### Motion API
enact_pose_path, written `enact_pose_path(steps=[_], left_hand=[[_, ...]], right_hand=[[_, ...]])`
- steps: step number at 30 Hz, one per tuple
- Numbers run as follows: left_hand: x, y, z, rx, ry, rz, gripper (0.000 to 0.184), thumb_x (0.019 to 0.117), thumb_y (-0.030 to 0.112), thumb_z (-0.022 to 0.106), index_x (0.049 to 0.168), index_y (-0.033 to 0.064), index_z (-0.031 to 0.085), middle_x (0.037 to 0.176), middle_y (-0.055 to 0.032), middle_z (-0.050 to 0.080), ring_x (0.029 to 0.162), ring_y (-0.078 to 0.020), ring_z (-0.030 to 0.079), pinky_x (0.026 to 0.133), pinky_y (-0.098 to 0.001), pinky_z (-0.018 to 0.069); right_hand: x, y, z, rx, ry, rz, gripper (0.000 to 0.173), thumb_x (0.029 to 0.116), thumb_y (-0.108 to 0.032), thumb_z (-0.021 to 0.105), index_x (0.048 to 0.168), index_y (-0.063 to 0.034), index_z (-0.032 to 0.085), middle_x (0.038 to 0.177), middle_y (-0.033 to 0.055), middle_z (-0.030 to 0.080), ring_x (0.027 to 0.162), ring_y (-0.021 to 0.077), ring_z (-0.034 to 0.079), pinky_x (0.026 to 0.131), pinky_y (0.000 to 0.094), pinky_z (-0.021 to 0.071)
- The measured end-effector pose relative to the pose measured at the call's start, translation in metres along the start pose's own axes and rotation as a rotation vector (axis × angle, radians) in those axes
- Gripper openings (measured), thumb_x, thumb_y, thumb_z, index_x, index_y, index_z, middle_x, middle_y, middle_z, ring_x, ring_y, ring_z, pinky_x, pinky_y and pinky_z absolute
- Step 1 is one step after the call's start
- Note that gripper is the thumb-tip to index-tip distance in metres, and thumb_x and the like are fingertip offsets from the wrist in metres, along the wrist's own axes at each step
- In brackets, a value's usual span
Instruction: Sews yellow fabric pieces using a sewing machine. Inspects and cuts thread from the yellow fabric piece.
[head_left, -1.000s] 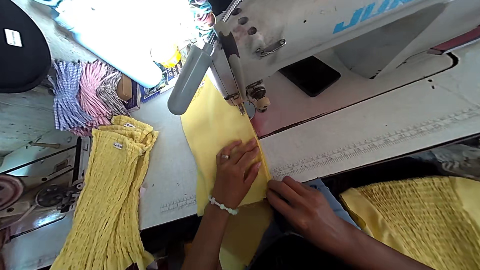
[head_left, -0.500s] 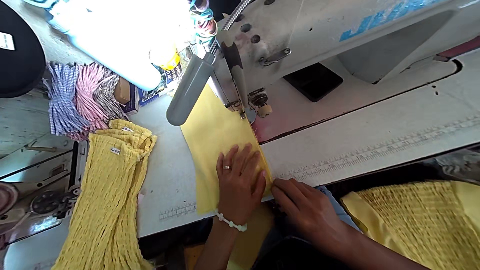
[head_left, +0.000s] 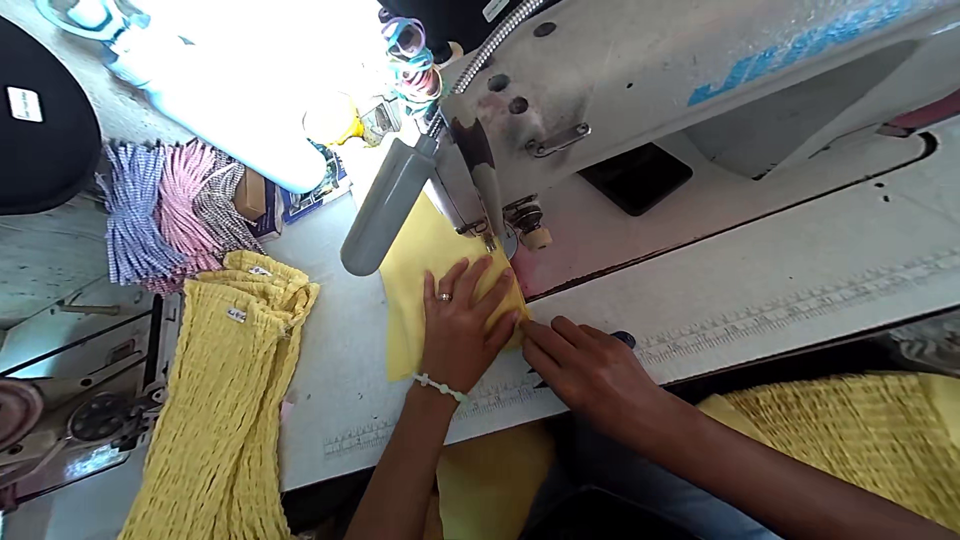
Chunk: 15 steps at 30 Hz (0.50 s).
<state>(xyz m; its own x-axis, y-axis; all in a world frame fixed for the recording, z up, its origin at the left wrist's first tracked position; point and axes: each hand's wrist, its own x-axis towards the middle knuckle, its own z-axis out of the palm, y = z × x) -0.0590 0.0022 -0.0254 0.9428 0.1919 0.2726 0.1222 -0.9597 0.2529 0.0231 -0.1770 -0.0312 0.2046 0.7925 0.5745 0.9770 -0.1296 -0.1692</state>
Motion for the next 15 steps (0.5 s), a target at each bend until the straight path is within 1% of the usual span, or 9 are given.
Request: enact_pose_path(steps=[5,7,9,11,15], left_hand=[[0.015,-0.012,0.0,0.009,-0.004,0.019,0.041,0.1007,0.045,0.057,0.135,0.0267,0.069,0.146,-0.012,0.058,0.142,-0.0371,0.047,0.112,-0.0744,0.024],[0.013,-0.012,0.001,-0.007,0.048,0.009,0.039,0.0995,0.042,0.06,0.132,0.0241,0.071,0.143,-0.0102,0.061,0.141,-0.0355,0.049,0.113,-0.0744,0.0243],[0.008,-0.009,0.002,-0.008,0.103,-0.022,0.04,0.0993,0.04,0.06,0.13,0.0179,0.072,0.141,-0.0057,0.064,0.139,-0.0319,0.053,0.113,-0.0742,0.0242],[0.003,-0.008,0.0,0.0,0.082,-0.038,0.043,0.1006,0.042,0.057,0.133,0.0159,0.07,0.144,-0.0028,0.063,0.14,-0.0302,0.052,0.112,-0.0764,0.023],[0.009,-0.018,-0.003,-0.017,0.025,-0.036,0.045,0.1002,0.044,0.057,0.134,0.0166,0.07,0.148,-0.0039,0.059,0.144,-0.0315,0.048,0.112,-0.0783,0.0189]], right_hand=[[0.012,0.008,0.008,0.028,-0.014,0.016,0.015,0.0929,0.005,0.054,0.087,-0.0004,0.066,0.096,0.0163,0.072,0.068,0.0254,0.066,0.049,0.0311,0.0463],[0.014,0.01,0.009,0.047,-0.03,0.024,0.014,0.0915,0.005,0.056,0.087,-0.0006,0.068,0.098,0.0164,0.073,0.071,0.0264,0.069,0.051,0.0316,0.0497],[0.016,0.014,0.009,0.061,-0.034,0.029,0.013,0.0915,0.004,0.056,0.087,-0.0011,0.068,0.1,0.0162,0.074,0.072,0.0265,0.07,0.051,0.0317,0.0511],[0.015,0.015,0.009,0.072,-0.039,0.032,0.013,0.0917,0.004,0.057,0.089,-0.0011,0.069,0.1,0.0157,0.074,0.072,0.0261,0.07,0.051,0.0315,0.0512],[0.021,0.019,0.012,0.074,-0.044,0.041,0.013,0.0909,0.005,0.058,0.089,-0.0001,0.069,0.102,0.0164,0.074,0.071,0.0265,0.07,0.052,0.0326,0.0524]])
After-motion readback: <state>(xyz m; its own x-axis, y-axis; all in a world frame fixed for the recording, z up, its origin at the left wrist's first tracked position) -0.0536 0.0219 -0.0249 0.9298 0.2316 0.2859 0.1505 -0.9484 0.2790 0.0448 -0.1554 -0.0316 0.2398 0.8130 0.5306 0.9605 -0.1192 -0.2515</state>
